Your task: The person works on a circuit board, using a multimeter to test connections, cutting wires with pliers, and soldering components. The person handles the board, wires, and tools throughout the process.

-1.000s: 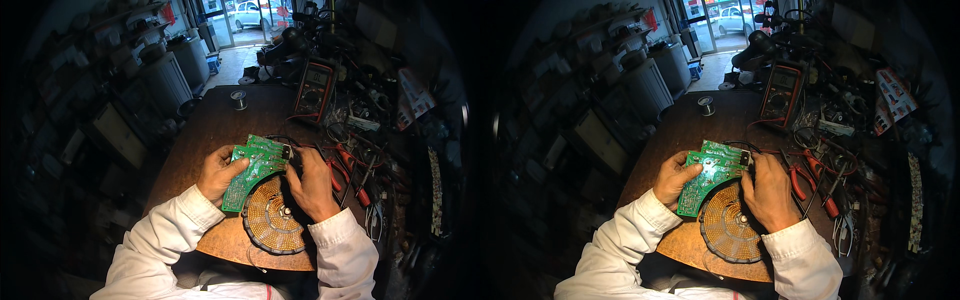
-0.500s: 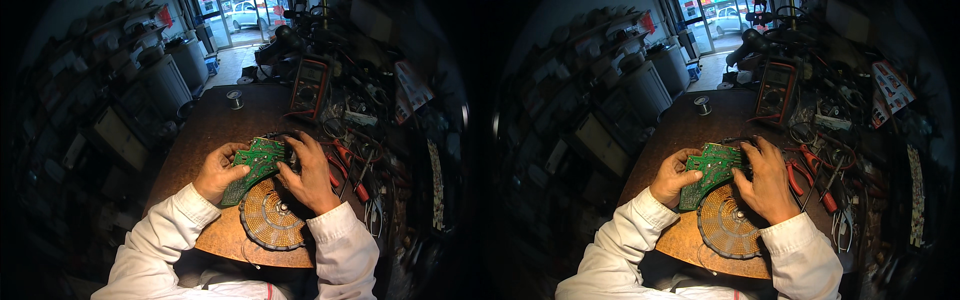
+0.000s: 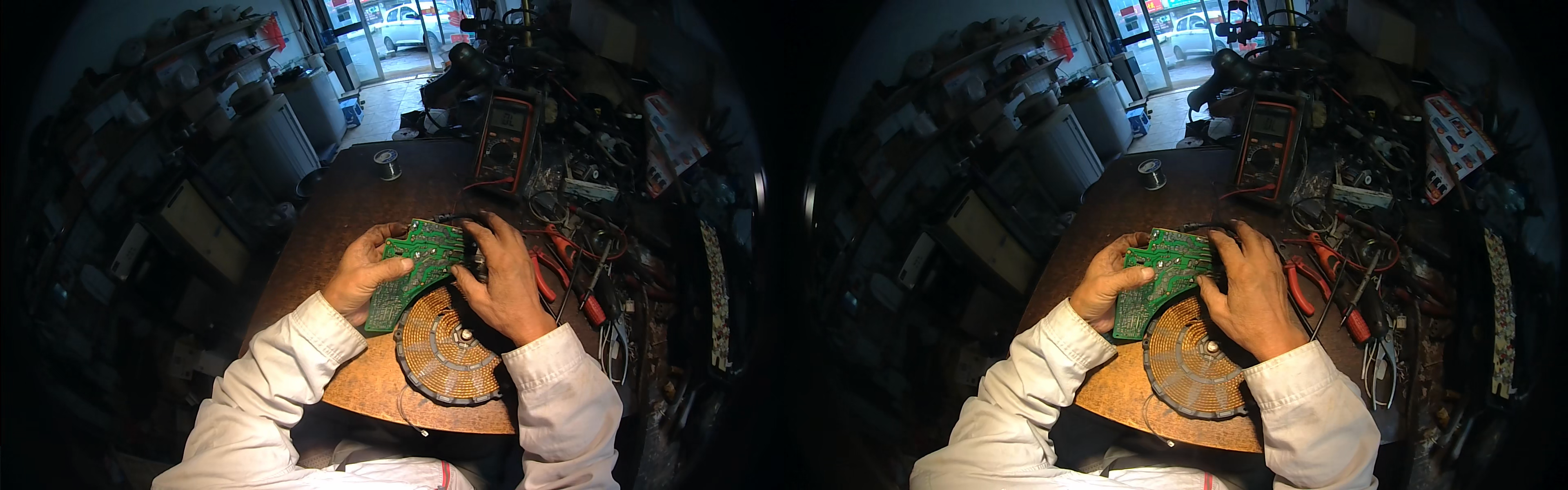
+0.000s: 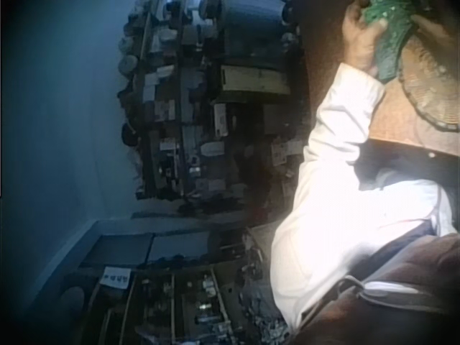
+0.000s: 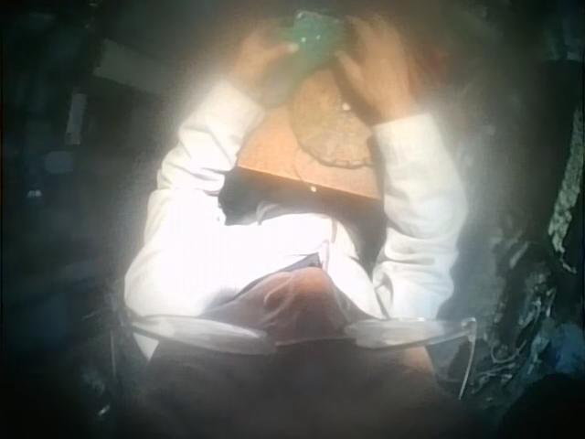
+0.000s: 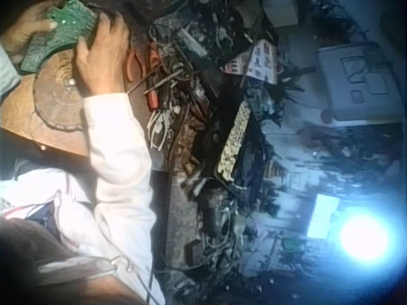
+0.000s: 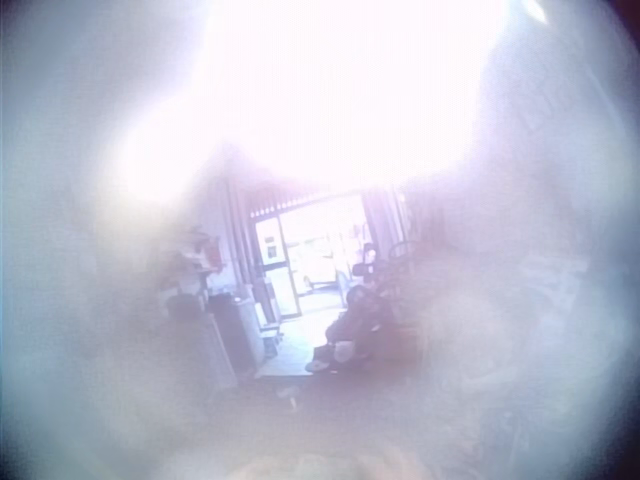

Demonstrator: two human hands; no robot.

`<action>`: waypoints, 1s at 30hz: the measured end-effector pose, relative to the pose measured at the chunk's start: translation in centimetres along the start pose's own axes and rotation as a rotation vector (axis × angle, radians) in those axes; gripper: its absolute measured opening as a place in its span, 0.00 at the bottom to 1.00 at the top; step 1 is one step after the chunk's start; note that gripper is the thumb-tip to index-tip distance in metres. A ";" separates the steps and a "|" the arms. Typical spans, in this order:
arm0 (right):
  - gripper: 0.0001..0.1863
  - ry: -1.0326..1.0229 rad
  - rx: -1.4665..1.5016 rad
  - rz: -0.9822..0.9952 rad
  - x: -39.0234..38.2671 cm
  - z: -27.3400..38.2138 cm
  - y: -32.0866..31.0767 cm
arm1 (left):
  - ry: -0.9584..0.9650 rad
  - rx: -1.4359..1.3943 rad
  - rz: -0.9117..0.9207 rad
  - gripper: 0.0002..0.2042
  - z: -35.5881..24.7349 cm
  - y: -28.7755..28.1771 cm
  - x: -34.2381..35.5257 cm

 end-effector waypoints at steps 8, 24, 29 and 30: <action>0.33 0.016 -0.011 0.014 0.0 -0.1 0.1 | 0.018 -0.009 -0.021 0.29 -0.2 0.2 -0.1; 0.33 0.007 -0.025 0.026 0.0 0.1 0.2 | 0.068 0.356 -0.162 0.18 -0.9 -1.6 -0.8; 0.33 0.006 -0.031 0.029 0.0 0.1 0.1 | 0.055 0.327 -0.182 0.14 -0.8 -0.9 -1.1; 0.33 0.004 -0.024 0.029 0.1 0.1 0.0 | 0.046 0.296 -0.176 0.13 -0.7 -0.9 -1.1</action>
Point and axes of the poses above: each hand's wrist, its own x-axis towards the middle knuckle, its own y-axis out of the palm, z = x × y, the point moved 9 cm from there along x, towards the middle knuckle, and after that the axes turned 2 degrees about -x, right-handed, at the moved point
